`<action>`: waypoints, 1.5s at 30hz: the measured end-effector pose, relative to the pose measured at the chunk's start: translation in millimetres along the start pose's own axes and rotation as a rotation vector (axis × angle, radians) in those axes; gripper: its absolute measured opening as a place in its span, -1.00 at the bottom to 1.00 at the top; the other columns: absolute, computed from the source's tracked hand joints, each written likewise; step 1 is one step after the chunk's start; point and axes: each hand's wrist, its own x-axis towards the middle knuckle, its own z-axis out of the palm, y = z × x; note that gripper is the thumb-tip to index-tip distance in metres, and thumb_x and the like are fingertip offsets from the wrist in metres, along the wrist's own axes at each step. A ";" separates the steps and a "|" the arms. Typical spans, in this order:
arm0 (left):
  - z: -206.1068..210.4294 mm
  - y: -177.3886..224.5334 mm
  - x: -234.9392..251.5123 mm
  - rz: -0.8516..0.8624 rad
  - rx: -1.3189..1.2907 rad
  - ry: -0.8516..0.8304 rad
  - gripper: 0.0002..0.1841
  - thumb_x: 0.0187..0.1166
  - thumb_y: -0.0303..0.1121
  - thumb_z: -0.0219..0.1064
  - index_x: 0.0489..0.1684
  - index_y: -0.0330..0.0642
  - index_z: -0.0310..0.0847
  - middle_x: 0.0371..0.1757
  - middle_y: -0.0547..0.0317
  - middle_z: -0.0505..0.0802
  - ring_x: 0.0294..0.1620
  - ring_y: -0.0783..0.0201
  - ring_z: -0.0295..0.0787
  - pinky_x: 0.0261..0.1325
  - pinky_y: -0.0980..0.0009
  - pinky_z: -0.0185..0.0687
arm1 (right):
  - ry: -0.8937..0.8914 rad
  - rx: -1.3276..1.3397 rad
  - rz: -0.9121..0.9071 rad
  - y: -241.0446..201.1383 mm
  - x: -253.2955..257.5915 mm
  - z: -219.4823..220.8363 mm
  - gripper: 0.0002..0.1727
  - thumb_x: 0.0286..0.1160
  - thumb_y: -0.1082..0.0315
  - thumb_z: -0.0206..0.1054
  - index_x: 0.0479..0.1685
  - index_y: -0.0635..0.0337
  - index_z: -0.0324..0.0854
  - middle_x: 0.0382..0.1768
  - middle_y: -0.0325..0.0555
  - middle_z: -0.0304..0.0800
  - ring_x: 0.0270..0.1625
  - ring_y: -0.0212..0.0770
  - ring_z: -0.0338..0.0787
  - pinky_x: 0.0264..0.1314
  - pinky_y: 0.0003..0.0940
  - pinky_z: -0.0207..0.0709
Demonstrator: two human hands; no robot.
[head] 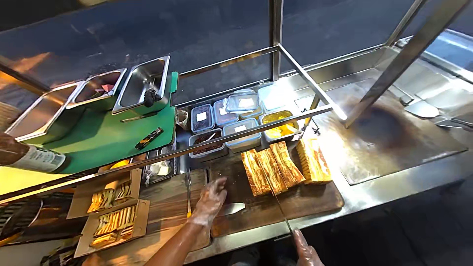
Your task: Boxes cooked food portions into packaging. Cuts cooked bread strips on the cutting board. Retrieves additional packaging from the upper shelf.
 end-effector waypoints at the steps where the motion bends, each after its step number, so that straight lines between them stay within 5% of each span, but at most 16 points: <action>1: 2.9 12.8 28.2 -0.006 -0.131 -0.014 -0.43 0.49 -0.39 0.40 0.57 -0.11 0.53 0.40 0.03 0.76 0.37 0.16 0.73 0.46 0.14 0.64 | 0.011 -0.069 0.019 -21.0 11.6 0.7 -0.32 0.52 0.44 0.21 0.75 0.14 0.37 -0.02 0.25 0.85 -0.37 0.10 0.89 -0.38 0.09 0.78; 5: 17.7 35.2 121.6 0.087 -0.211 -0.230 0.02 0.13 -0.59 0.62 0.79 0.18 0.29 0.56 -0.03 0.67 0.49 -0.08 0.64 0.46 -0.18 0.57 | -0.250 -0.299 0.247 -101.3 74.0 -8.7 -0.17 0.58 0.28 0.20 0.93 -0.27 0.04 0.12 0.24 0.81 -0.30 0.19 0.89 -0.24 0.19 0.77; 8: 14.1 30.5 138.8 0.126 -0.293 -0.341 -0.17 0.10 -0.51 0.71 0.56 0.00 0.54 0.40 -0.02 0.77 0.40 0.01 0.70 0.43 -0.09 0.61 | -0.509 -0.455 0.421 -134.8 103.5 -15.1 -0.13 0.70 0.22 0.08 0.97 -0.40 -0.30 0.30 0.27 0.71 -0.08 0.24 0.90 -0.03 0.20 0.75; 11: 2.9 21.7 140.5 0.184 -0.219 -0.364 -0.40 0.14 -0.27 0.76 0.26 -0.11 0.73 0.09 0.00 0.88 0.13 0.08 0.82 0.27 -0.04 0.69 | -0.497 -0.506 0.427 -147.5 102.9 -17.1 -0.18 0.72 0.22 0.04 0.96 -0.39 -0.22 0.23 0.27 0.75 -0.13 0.24 0.90 -0.08 0.19 0.76; 16: -6.3 14.6 153.4 0.164 -0.092 -0.450 -0.50 0.20 -0.05 0.71 0.07 -0.05 0.76 -0.04 0.03 0.88 0.04 0.08 0.82 0.19 -0.08 0.68 | -0.592 -0.566 0.566 -175.9 139.9 -3.4 -0.14 0.74 0.22 0.05 0.95 -0.50 -0.34 0.36 0.22 0.68 0.01 0.25 0.89 0.03 0.22 0.74; 20: -13.8 12.9 156.2 0.105 -0.183 -0.571 -0.51 0.27 -0.13 0.66 0.16 -0.04 0.70 0.03 0.05 0.86 0.09 0.12 0.79 0.21 -0.03 0.67 | -0.502 -0.488 0.520 -183.3 107.7 -24.5 -0.21 0.70 0.26 0.05 0.95 -0.34 -0.09 0.19 0.31 0.78 -0.12 0.32 0.89 -0.08 0.30 0.71; 22: -14.3 11.1 152.6 0.100 -0.286 -0.586 -0.58 0.38 -0.13 0.58 0.15 -0.06 0.70 0.01 0.09 0.86 0.05 0.19 0.79 0.19 0.05 0.68 | -0.519 -0.458 0.502 -181.7 110.2 -23.8 -0.20 0.70 0.26 0.07 0.96 -0.30 -0.12 0.19 0.29 0.79 -0.10 0.30 0.89 -0.06 0.29 0.72; 25: -5.9 16.4 151.4 0.123 -0.112 -0.492 -0.53 0.49 0.07 0.50 0.14 -0.10 0.71 0.03 -0.01 0.85 0.12 0.06 0.78 0.27 -0.07 0.63 | -0.583 -0.443 0.581 -176.7 154.2 6.8 -0.14 0.71 0.24 0.08 0.95 -0.49 -0.28 0.37 0.18 0.71 0.13 0.26 0.86 0.14 0.30 0.70; 27: -1.4 22.5 152.4 0.102 -0.041 -0.438 -0.52 0.48 0.04 0.51 0.18 -0.12 0.70 0.08 -0.07 0.84 0.18 -0.01 0.77 0.32 -0.14 0.59 | -0.608 -0.460 0.603 -178.1 158.7 7.0 -0.13 0.73 0.23 0.07 0.95 -0.51 -0.32 0.39 0.19 0.69 0.16 0.28 0.85 0.16 0.31 0.69; 31: 1.4 14.0 148.8 0.116 -0.119 -0.422 -0.60 0.44 -0.11 0.55 0.14 -0.10 0.71 0.02 -0.05 0.85 0.10 0.01 0.79 0.24 -0.11 0.63 | -0.536 -0.433 0.514 -173.4 90.1 -23.7 -0.22 0.72 0.26 0.04 0.96 -0.30 -0.11 0.14 0.31 0.80 -0.09 0.33 0.88 -0.08 0.33 0.69; 36: 5.6 19.8 137.5 0.136 -0.172 -0.360 -0.63 0.51 -0.29 0.46 0.30 0.10 0.71 0.24 0.10 0.84 0.28 0.11 0.76 0.37 -0.07 0.62 | -0.591 -0.419 0.611 -161.8 134.5 12.2 -0.14 0.74 0.24 0.04 0.95 -0.53 -0.35 0.37 0.17 0.70 0.11 0.25 0.87 0.12 0.29 0.71; 41: 3.3 19.6 130.2 0.145 -0.194 -0.342 -0.60 0.57 -0.35 0.41 0.38 0.18 0.69 0.40 0.22 0.79 0.42 0.17 0.69 0.48 -0.03 0.56 | -0.542 -0.393 0.521 -156.2 66.0 -27.5 -0.23 0.72 0.27 0.03 0.95 -0.35 -0.09 0.15 0.29 0.81 -0.08 0.33 0.88 -0.06 0.33 0.70; 45: 8.5 27.1 122.3 0.152 -0.178 -0.306 -0.57 0.60 -0.41 0.35 0.44 0.17 0.67 0.47 0.25 0.75 0.50 0.19 0.64 0.56 -0.02 0.49 | -0.588 -0.369 0.602 -144.1 105.5 6.7 -0.10 0.71 0.27 0.10 0.95 -0.51 -0.33 0.34 0.20 0.72 0.08 0.29 0.87 0.11 0.32 0.70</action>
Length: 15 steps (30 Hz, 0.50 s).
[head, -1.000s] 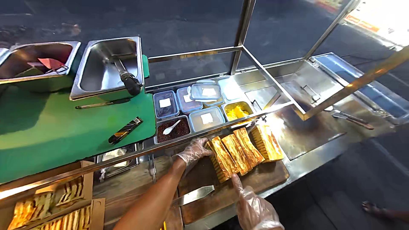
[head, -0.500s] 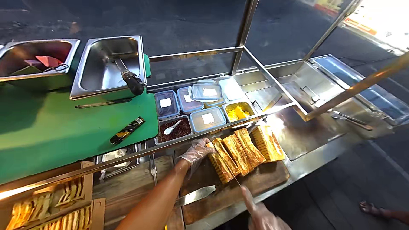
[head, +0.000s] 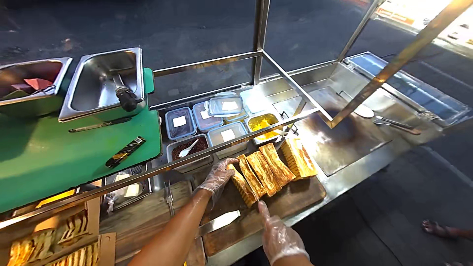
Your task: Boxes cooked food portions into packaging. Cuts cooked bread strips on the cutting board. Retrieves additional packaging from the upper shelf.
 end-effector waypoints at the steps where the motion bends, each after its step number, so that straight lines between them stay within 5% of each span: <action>1: 1.1 1.6 -0.6 -0.006 0.025 0.033 -0.57 0.59 -0.41 0.35 0.43 0.17 0.68 0.47 0.26 0.75 0.51 0.20 0.63 0.56 0.00 0.48 | -0.006 -0.018 0.007 -0.5 3.1 -2.9 -0.10 0.71 0.27 0.10 0.95 -0.53 -0.35 0.36 0.19 0.71 0.10 0.28 0.87 0.12 0.31 0.70; 6: 31.9 2.3 -19.3 0.352 0.413 0.319 -0.34 0.37 -0.29 0.40 0.62 0.08 0.53 0.68 0.01 0.54 0.72 -0.02 0.37 0.69 -0.15 0.29 | 0.135 -0.031 -0.105 60.6 -54.4 13.6 -0.22 0.66 0.28 0.08 0.92 -0.37 0.01 0.10 0.29 0.81 -0.23 0.31 0.87 -0.20 0.32 0.70; 10: 58.9 4.5 -37.9 0.479 0.661 0.040 -0.37 0.63 -0.18 0.12 0.80 0.26 0.32 0.88 0.29 0.26 0.94 0.18 -0.14 0.84 -0.35 -0.50 | 0.040 -0.046 -0.087 35.8 0.5 7.0 -0.14 0.69 0.27 0.07 0.93 -0.57 -0.23 0.35 0.21 0.71 0.00 0.30 0.88 0.00 0.33 0.72; 15: 47.9 10.1 -36.5 0.481 0.687 -0.034 -0.32 0.64 -0.17 0.18 0.85 0.10 0.22 0.89 0.31 0.24 0.96 0.20 -0.24 0.88 -0.23 -0.53 | 0.049 0.012 -0.144 75.2 -38.4 7.3 -0.19 0.67 0.25 0.10 0.92 -0.50 -0.06 0.20 0.22 0.78 -0.14 0.29 0.88 -0.12 0.30 0.71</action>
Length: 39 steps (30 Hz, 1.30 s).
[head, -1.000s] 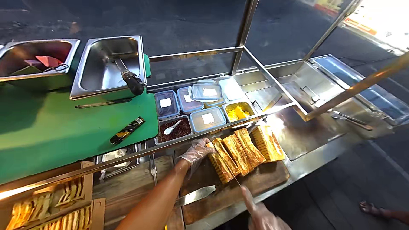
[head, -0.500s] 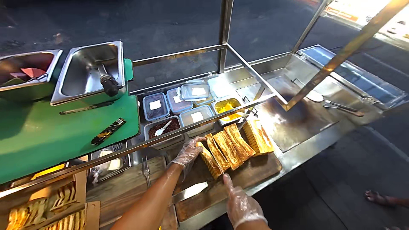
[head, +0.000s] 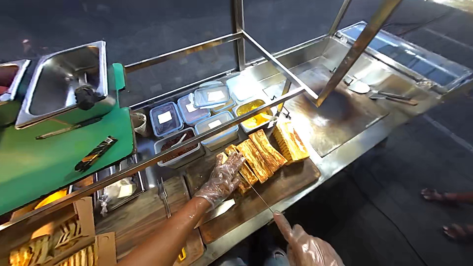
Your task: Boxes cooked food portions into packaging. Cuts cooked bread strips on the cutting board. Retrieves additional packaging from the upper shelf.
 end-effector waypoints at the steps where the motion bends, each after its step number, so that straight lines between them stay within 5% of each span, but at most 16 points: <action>1: 1.4 -0.9 -0.9 0.012 0.010 0.008 -0.31 0.65 -0.18 0.17 0.87 0.08 0.19 0.91 0.30 0.20 0.96 0.19 -0.27 0.87 -0.25 -0.53 | 0.028 0.025 -0.016 2.4 6.0 9.5 -0.18 0.64 0.26 0.12 0.92 -0.50 -0.05 0.19 0.22 0.78 -0.17 0.27 0.89 -0.15 0.30 0.72; 6: 1.0 -7.5 3.3 0.082 0.034 0.009 -0.31 0.69 -0.17 0.08 0.90 0.09 0.09 0.93 0.30 0.13 0.96 0.21 -0.28 0.88 -0.25 -0.55 | 0.091 0.074 -0.089 -7.5 80.4 30.8 -0.12 0.62 0.29 0.13 0.93 -0.53 -0.15 0.32 0.24 0.70 -0.04 0.30 0.88 -0.05 0.31 0.73; 10: -12.4 -21.4 1.7 0.220 0.068 -0.046 -0.28 0.76 0.17 -0.06 0.92 0.17 0.05 0.94 0.30 0.10 0.96 0.22 -0.25 0.92 -0.16 -0.44 | 0.467 0.120 -0.253 74.1 11.0 81.3 -0.22 0.44 0.32 0.32 0.77 -0.39 0.35 -0.13 0.14 0.86 -0.49 0.14 0.84 -0.51 0.17 0.71; 14: -45.0 -25.7 16.0 0.331 0.170 -0.251 0.00 0.47 0.53 0.09 0.90 0.15 0.09 0.92 0.20 0.17 0.95 0.11 -0.20 0.89 -0.22 -0.48 | 0.561 0.328 -0.266 145.7 -39.8 146.7 -0.32 0.50 0.43 0.25 0.73 -0.04 0.43 -0.09 0.27 0.86 -0.38 0.20 0.87 -0.40 0.22 0.74; 16: -50.4 -28.6 31.1 0.401 0.237 -0.265 -0.04 0.28 0.33 0.45 0.78 0.14 0.33 0.78 0.13 0.44 0.86 0.03 0.11 0.84 -0.26 -0.28 | 0.586 0.439 -0.265 151.4 -41.3 165.7 -0.34 0.55 0.42 0.20 0.75 0.04 0.39 -0.03 0.32 0.85 -0.33 0.17 0.89 -0.34 0.19 0.76; 19: -47.3 -30.8 52.5 0.517 0.329 -0.236 -0.33 0.20 -0.04 0.57 0.43 0.07 0.66 0.36 0.15 0.79 0.51 0.07 0.60 0.71 -0.15 0.16 | 0.687 0.557 -0.310 137.0 -25.8 172.2 -0.38 0.61 0.40 0.15 0.74 0.06 0.39 -0.07 0.20 0.87 -0.35 0.00 0.87 -0.31 0.02 0.79; 22: -49.0 -16.5 71.2 0.512 0.393 -0.379 -0.45 0.15 -0.20 0.56 0.27 0.05 0.73 0.16 0.17 0.84 0.34 0.07 0.69 0.65 -0.08 0.29 | 0.769 0.642 -0.368 120.6 -11.5 165.4 -0.39 0.66 0.38 0.11 0.75 0.10 0.36 -0.14 0.13 0.85 -0.36 -0.14 0.82 -0.27 -0.15 0.78; 24: -62.8 -1.5 80.3 0.413 0.411 -0.500 -0.52 0.13 -0.12 0.61 0.12 0.11 0.76 -0.08 0.19 0.85 0.07 0.07 0.78 0.23 -0.06 0.61 | 0.800 0.655 -0.385 120.9 -7.7 160.9 -0.39 0.66 0.38 0.10 0.76 0.08 0.35 -0.17 0.10 0.84 -0.40 -0.17 0.79 -0.32 -0.19 0.76; 26: -87.1 16.3 84.8 0.154 0.254 -0.722 -0.56 0.14 -0.16 0.70 0.03 0.06 0.75 -0.21 0.20 0.85 -0.12 0.14 0.79 -0.01 0.01 0.67 | 0.811 0.646 -0.382 130.1 -9.2 159.6 -0.39 0.65 0.39 0.11 0.75 0.11 0.36 -0.21 0.10 0.84 -0.40 -0.14 0.79 -0.32 -0.18 0.76; 29: -93.4 -7.3 66.0 -0.379 -0.392 -0.987 -0.53 0.24 -0.49 0.62 0.17 -0.17 0.65 -0.10 0.03 0.84 -0.16 0.17 0.80 -0.05 0.14 0.74 | 0.815 0.642 -0.348 149.7 -15.0 164.3 -0.39 0.64 0.40 0.11 0.74 0.14 0.37 -0.09 0.19 0.86 -0.34 -0.07 0.84 -0.26 -0.10 0.78; 31: -80.0 -28.2 40.2 -0.556 -0.539 -0.961 -0.47 0.31 -0.43 0.58 0.33 -0.13 0.59 0.02 0.01 0.86 -0.06 0.14 0.84 0.07 0.09 0.77 | 0.824 0.635 -0.334 158.6 -16.2 168.4 -0.41 0.64 0.43 0.10 0.72 0.21 0.38 0.06 0.27 0.85 -0.23 -0.04 0.89 -0.15 -0.11 0.80; 34: -74.7 -12.7 12.1 -0.476 -0.174 -0.596 -0.35 0.22 -0.29 0.67 0.44 0.11 0.64 0.21 0.14 0.86 0.22 0.15 0.81 0.33 -0.04 0.68 | 0.819 0.642 -0.323 164.1 -17.0 174.2 -0.41 0.63 0.45 0.13 0.70 0.23 0.41 0.07 0.32 0.84 -0.20 0.02 0.90 -0.13 -0.09 0.80; 36: -72.8 14.5 6.5 -0.375 -0.063 -0.386 -0.05 0.17 -0.11 0.71 0.75 0.25 0.36 0.54 0.18 0.69 0.54 0.12 0.60 0.60 -0.09 0.47 | 0.792 0.661 -0.340 163.5 -17.0 178.4 -0.41 0.61 0.45 0.12 0.70 0.21 0.41 0.05 0.31 0.85 -0.22 0.02 0.90 -0.16 -0.06 0.81; 39: -55.4 48.1 10.7 -0.376 0.099 -0.295 0.16 0.09 0.31 0.62 0.88 0.34 0.08 0.62 0.14 0.62 0.56 -0.01 0.58 0.54 -0.24 0.47 | 0.683 0.692 -0.406 156.4 -13.9 180.8 -0.39 0.62 0.46 0.14 0.72 0.11 0.41 0.11 0.24 0.86 -0.15 0.02 0.92 -0.10 0.00 0.82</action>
